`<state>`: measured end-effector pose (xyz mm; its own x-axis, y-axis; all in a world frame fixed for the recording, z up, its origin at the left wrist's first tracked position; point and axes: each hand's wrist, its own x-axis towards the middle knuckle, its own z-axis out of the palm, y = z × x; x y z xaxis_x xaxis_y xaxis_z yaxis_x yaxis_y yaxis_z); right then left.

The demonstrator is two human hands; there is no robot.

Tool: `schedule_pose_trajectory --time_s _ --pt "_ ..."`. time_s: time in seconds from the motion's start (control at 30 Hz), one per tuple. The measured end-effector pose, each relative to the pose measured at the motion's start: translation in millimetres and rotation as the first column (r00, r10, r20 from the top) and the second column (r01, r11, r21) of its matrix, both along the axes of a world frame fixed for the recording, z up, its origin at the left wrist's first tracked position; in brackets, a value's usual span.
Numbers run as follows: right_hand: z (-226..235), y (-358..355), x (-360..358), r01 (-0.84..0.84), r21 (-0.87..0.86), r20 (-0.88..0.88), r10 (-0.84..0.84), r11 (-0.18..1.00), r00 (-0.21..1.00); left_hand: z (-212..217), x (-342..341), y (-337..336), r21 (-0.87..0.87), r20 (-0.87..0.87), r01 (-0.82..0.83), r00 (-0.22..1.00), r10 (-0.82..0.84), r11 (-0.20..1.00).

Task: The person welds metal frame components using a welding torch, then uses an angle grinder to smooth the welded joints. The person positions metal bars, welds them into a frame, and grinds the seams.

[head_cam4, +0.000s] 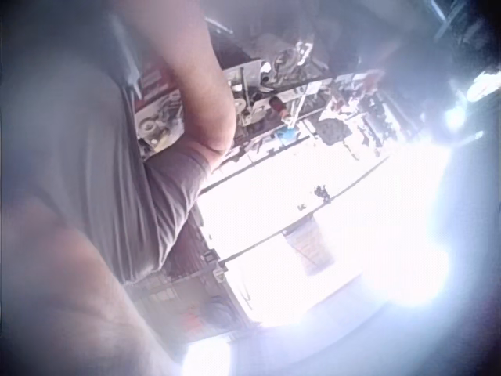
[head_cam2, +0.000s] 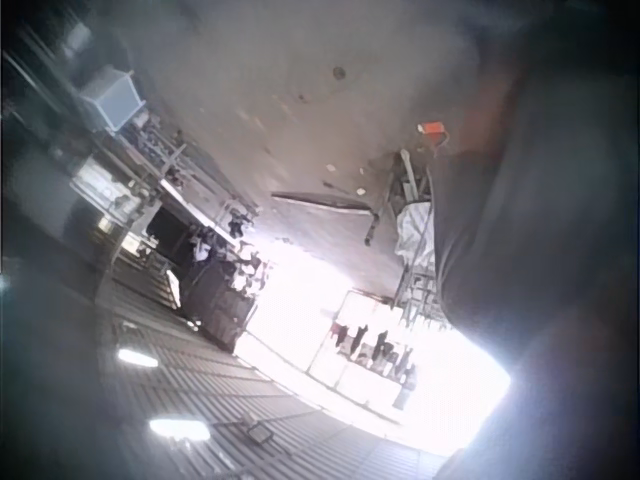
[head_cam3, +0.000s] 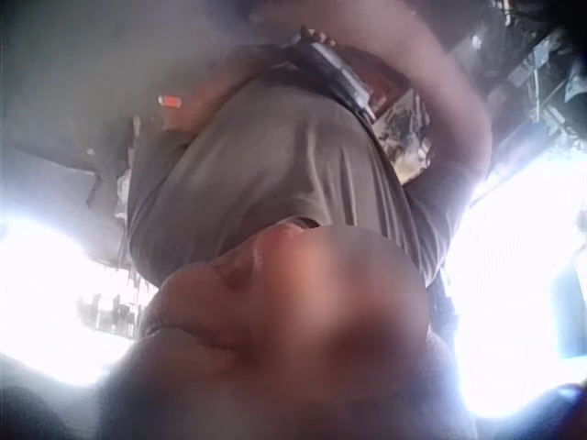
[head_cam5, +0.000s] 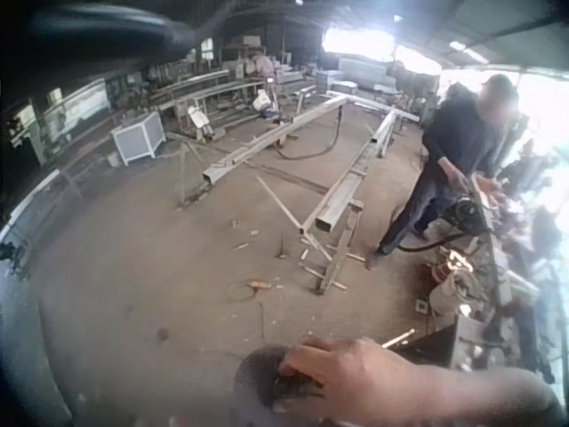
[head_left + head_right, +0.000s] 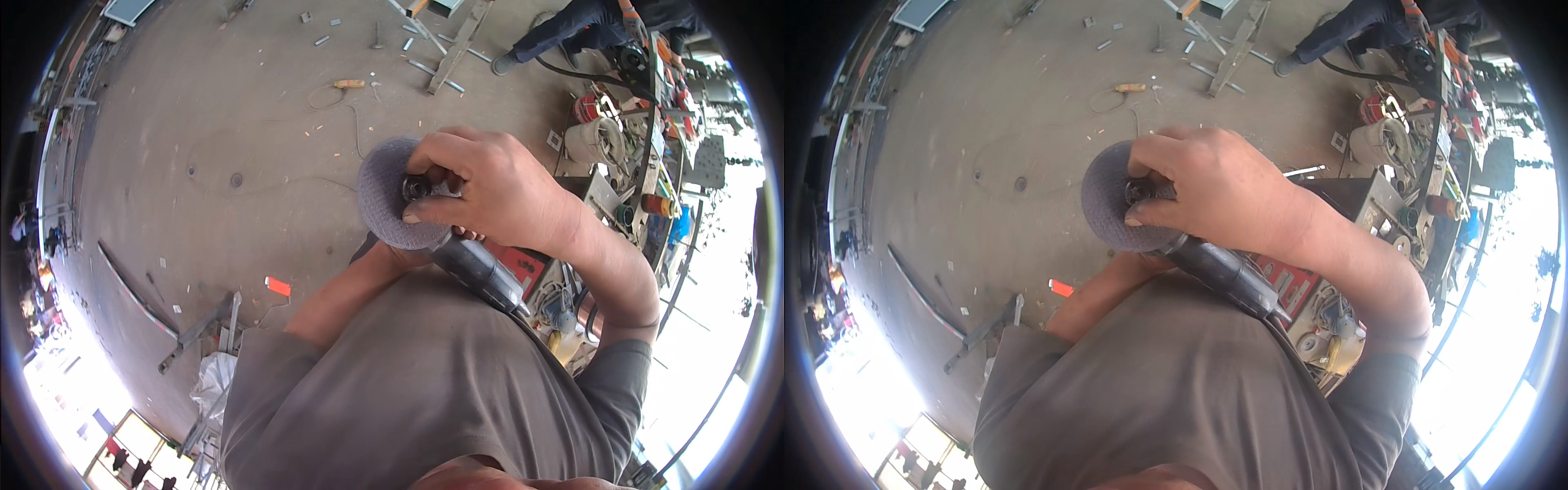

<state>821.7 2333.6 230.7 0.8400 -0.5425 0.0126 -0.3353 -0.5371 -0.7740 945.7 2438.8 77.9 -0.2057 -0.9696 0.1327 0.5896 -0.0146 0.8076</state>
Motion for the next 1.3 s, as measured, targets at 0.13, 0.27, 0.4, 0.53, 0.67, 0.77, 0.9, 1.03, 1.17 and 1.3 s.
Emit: schedule_pose_trajectory --time_s 0.13,0.27,0.4,0.53,0.67,0.77,0.9,1.03,1.17,1.3 --pt "-0.1 5.4 -1.3 -0.007 0.049 0.025 0.006 0.999 1.0 5.3 -0.2 1.3 -0.034 0.018 -0.048 0.999 0.049 0.998" --pt "4.8 6.9 1.5 -0.05 0.046 0.016 0.049 0.998 0.999 2.1 -4.4 5.8 -0.104 0.007 -0.128 0.992 0.129 0.986" --pt "2.8 16.1 11.2 -0.028 -0.043 -0.079 0.024 0.999 0.997 -8.6 -8.9 8.1 -0.108 -0.11 -0.209 0.974 0.197 0.972" --pt "-7.3 28.0 18.5 0.033 -0.294 -0.068 -0.056 0.955 0.996 -15.7 -8.2 18.8 -0.014 -0.169 -0.227 0.96 0.221 0.974" --pt "-16.2 35.3 25.5 0.038 -0.358 -0.029 -0.051 0.933 0.998 -20.7 -0.8 28.1 -0.098 0.013 -0.245 0.969 0.247 0.964" --pt "-19.3 40.6 31.6 0.032 -0.482 -0.023 -0.049 0.875 0.999 -20.7 -0.9 34.6 -0.157 -0.049 -0.324 0.946 0.321 0.933" --pt "-26.0 44.2 38.2 0.04 -0.557 -0.025 -0.065 0.829 0.998 -18.0 -1.2 43.6 -0.101 0.14 -0.32 0.933 0.332 0.942" --pt "-32.5 46.6 40.7 0.043 -0.481 -0.02 -0.06 0.876 0.998 -19.3 -4.8 52.5 -0.02 0.061 -0.307 0.95 0.307 0.952" --pt "-21.7 52.7 39.5 0.109 -0.329 0.015 -0.11 0.938 0.994 -40.2 -2.2 46.1 -0.088 -0.19 0.063 0.979 -0.079 0.994" --pt "-4.2 57.9 35.9 -0.065 0.087 0.036 0.062 0.994 0.997 -29.9 -7.0 52.4 -0.031 -0.366 -0.108 0.926 0.09 0.994"
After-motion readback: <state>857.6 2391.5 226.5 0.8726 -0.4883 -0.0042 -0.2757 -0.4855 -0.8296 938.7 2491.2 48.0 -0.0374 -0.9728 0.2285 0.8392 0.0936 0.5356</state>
